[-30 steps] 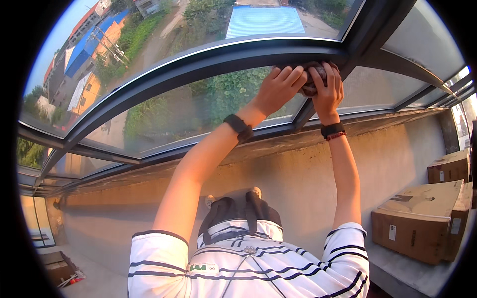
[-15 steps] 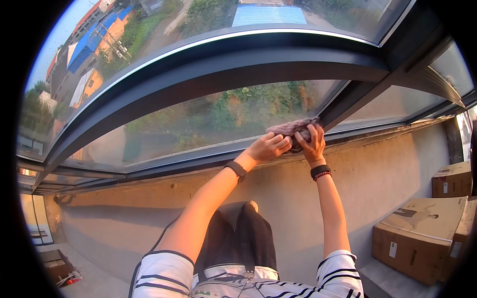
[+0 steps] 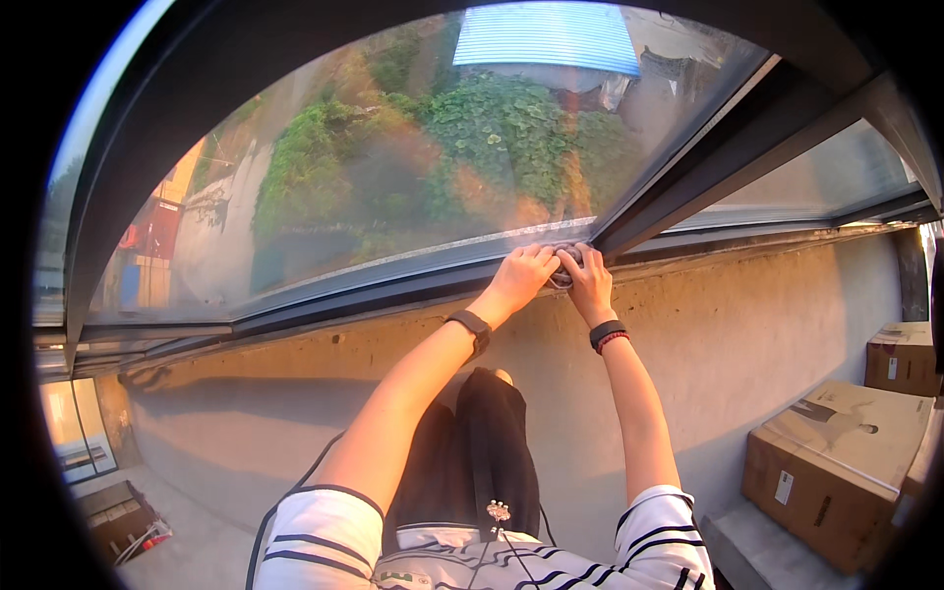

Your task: The person wipes the upper frame of a glass balcony window with a brown cloth, moving across different sections of the black metal frame.

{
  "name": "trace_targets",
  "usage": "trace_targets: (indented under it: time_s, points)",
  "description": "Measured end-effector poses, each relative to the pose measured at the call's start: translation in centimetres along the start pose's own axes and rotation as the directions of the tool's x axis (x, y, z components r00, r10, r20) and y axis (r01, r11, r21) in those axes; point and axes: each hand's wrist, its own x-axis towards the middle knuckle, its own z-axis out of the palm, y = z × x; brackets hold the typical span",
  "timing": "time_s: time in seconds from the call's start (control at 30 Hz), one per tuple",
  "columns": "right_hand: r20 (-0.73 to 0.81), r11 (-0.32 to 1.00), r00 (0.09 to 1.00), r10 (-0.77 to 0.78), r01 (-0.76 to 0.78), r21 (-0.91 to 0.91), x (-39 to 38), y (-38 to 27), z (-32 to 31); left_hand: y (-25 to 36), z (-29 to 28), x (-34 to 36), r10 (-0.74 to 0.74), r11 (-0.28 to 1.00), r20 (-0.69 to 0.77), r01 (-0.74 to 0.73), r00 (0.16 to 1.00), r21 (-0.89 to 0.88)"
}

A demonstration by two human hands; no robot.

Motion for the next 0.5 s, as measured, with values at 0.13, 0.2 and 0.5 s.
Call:
trace_targets:
  time_s: [0.13,0.2,0.5]
  points:
    - [-0.291,0.995,0.953,-0.087,0.099,0.028,5.7,-5.2,-7.4,-0.3,-10.9,1.4,0.010,0.998,-0.179,-0.021,0.984,-0.064]
    - [-0.403,0.981,0.900,-0.166,0.190,0.022,9.0,-8.5,-11.8,0.2,-17.1,1.7,0.020,1.000,-0.300,-0.024,0.954,-0.010]
    - [-0.831,0.927,0.457,-0.316,0.335,-0.169,19.6,-18.3,-18.7,0.1,-31.8,2.1,0.202,0.934,-0.693,0.078,0.693,0.349]
